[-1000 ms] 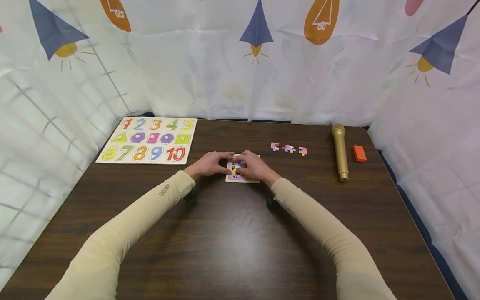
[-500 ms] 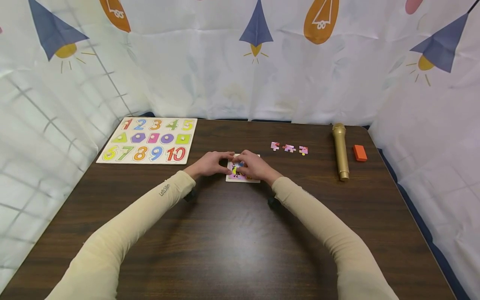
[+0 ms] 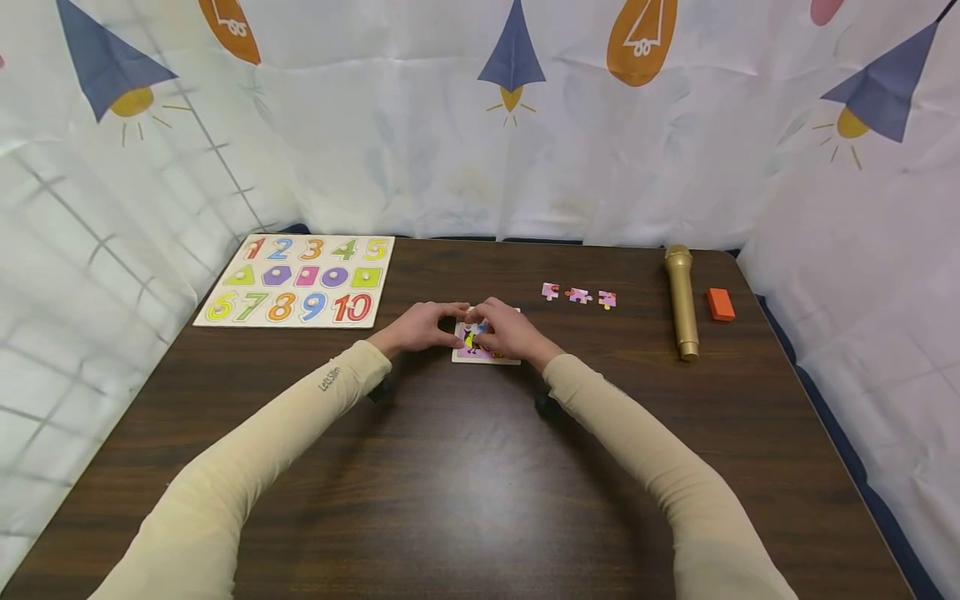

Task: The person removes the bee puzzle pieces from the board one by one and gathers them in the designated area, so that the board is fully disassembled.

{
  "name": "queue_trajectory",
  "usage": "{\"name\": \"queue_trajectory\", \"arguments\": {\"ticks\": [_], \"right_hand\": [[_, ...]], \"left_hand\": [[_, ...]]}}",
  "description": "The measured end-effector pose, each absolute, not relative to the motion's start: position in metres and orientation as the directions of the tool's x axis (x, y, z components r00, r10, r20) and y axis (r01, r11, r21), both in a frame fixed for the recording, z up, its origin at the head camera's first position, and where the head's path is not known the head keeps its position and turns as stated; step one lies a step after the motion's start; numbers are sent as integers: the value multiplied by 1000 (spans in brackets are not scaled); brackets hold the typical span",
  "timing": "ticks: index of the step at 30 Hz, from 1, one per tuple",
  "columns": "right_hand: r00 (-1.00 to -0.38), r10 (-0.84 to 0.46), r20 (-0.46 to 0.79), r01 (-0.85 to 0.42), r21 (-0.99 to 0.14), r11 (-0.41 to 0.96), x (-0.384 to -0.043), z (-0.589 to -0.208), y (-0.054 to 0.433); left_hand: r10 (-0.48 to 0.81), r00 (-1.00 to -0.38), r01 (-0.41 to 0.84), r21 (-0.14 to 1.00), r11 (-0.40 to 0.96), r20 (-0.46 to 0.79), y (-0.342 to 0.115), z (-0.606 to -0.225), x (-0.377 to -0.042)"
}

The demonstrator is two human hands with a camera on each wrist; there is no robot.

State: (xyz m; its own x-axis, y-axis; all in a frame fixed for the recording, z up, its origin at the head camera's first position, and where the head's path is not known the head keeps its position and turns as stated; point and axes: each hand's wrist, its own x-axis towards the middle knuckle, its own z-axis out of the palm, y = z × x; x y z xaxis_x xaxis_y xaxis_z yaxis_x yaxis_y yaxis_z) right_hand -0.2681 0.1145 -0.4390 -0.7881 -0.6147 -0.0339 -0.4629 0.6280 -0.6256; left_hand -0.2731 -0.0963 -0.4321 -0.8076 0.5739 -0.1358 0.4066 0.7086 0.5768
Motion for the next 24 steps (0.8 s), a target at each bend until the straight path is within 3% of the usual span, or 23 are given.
{"name": "queue_trajectory", "arguments": {"ticks": [24], "right_hand": [[-760, -649, 15, -556, -532, 638, -264, -436, 116]], "left_hand": [[581, -803, 413, 575, 706, -136, -96, -433, -274]]}}
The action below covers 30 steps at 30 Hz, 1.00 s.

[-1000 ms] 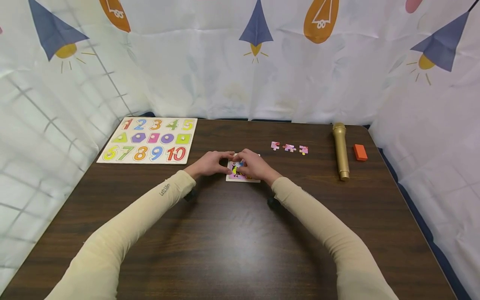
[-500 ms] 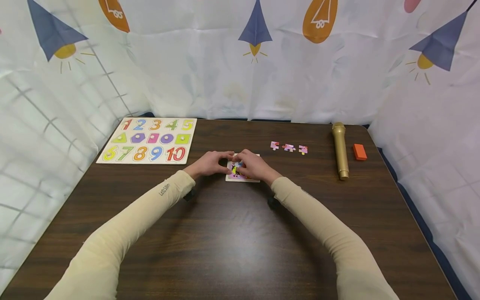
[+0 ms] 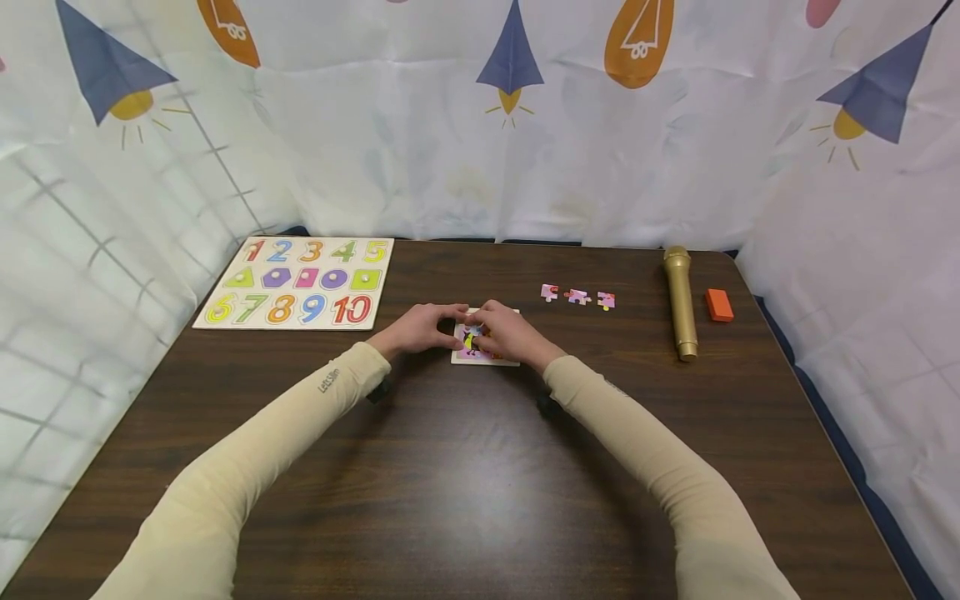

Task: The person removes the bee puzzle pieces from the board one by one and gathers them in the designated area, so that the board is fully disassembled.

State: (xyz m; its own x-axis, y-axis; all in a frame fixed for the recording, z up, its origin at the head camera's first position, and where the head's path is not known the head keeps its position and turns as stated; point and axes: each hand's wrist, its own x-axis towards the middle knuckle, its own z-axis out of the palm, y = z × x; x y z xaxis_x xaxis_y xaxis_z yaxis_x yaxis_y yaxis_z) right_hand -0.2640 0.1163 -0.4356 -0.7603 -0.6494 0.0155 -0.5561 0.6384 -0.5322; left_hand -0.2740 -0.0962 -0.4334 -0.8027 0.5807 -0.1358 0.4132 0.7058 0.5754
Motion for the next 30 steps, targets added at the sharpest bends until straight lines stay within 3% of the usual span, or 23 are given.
{"name": "queue_trajectory", "arguments": {"ticks": [30], "right_hand": [[-751, -660, -18, -537, -564, 627, -272, -437, 119]], "left_hand": [[590, -798, 416, 599, 684, -119, -98, -435, -274]]}}
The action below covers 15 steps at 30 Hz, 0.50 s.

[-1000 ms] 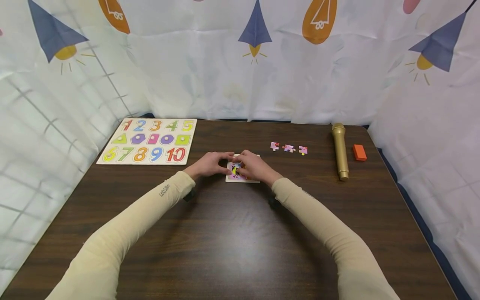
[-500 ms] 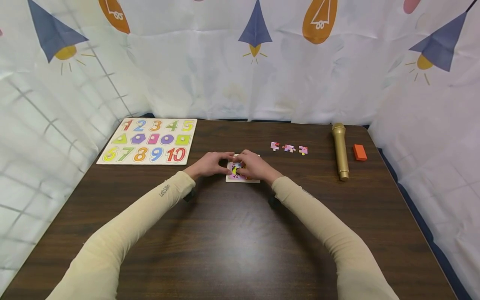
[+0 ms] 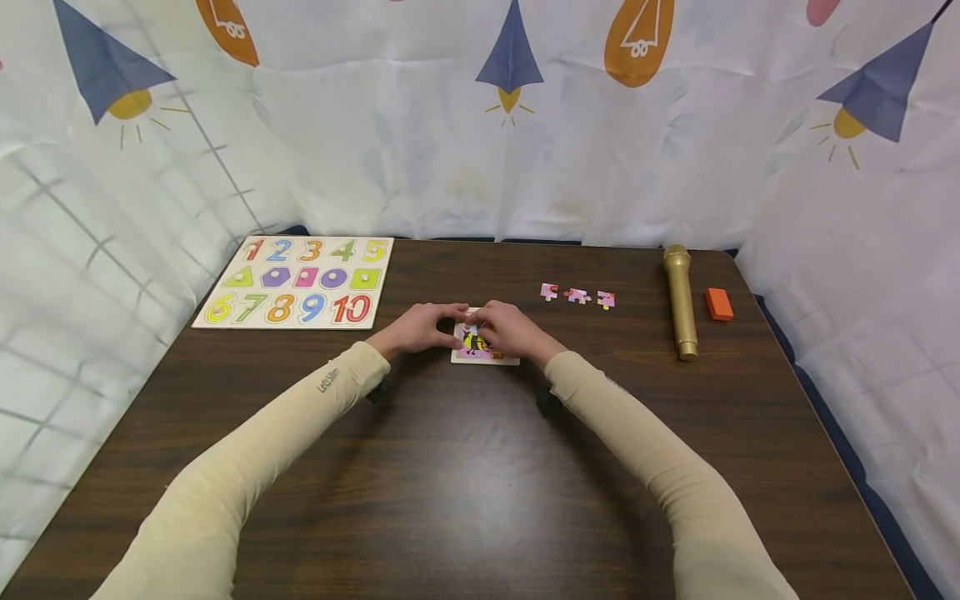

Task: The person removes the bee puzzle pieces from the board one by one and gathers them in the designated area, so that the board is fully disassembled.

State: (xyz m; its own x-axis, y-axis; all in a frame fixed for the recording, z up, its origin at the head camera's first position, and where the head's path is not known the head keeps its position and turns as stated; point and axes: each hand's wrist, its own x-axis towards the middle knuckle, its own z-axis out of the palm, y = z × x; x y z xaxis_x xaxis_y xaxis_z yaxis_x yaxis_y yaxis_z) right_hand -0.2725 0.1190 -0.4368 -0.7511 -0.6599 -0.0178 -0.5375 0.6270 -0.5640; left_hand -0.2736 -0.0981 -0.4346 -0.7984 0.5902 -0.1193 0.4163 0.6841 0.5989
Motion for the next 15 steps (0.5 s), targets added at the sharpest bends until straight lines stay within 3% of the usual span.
{"name": "queue_trajectory", "arguments": {"ticks": [15], "right_hand": [[-722, -692, 2, -578, -550, 602, -273, -436, 120]], "left_hand": [[580, -803, 409, 584, 701, -134, -97, -436, -275]]}}
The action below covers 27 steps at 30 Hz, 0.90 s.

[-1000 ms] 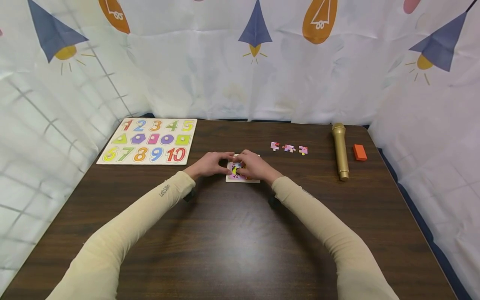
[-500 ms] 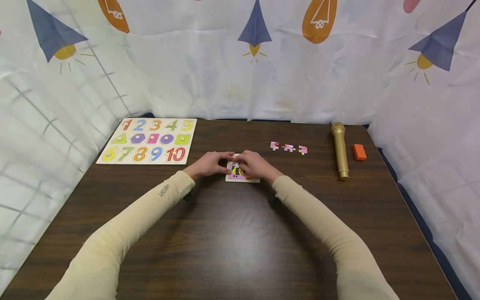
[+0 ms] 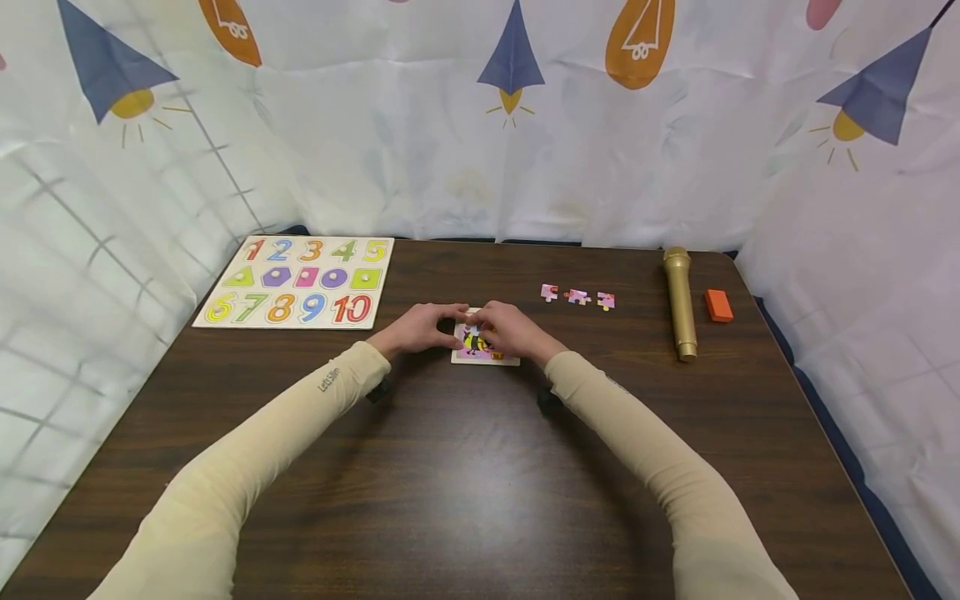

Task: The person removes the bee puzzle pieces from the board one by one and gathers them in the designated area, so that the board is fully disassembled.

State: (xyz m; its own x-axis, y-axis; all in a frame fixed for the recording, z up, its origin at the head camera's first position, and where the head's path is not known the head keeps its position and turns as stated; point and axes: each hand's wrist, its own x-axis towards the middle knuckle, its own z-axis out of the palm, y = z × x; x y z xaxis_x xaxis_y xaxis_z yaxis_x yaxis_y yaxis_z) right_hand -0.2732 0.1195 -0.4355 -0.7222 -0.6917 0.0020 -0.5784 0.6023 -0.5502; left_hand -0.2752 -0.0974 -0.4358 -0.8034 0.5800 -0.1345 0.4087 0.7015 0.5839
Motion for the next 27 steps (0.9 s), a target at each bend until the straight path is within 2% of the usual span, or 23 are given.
{"name": "queue_trajectory", "arguments": {"ticks": [13, 27], "right_hand": [[-714, -699, 33, -601, -542, 588, -274, -437, 117], [-770, -637, -43, -506, -566, 651, -271, -435, 113]], "left_hand": [[586, -800, 426, 571, 702, -124, -98, -434, -276], [585, -800, 411, 587, 697, -135, -97, -434, -274]]}}
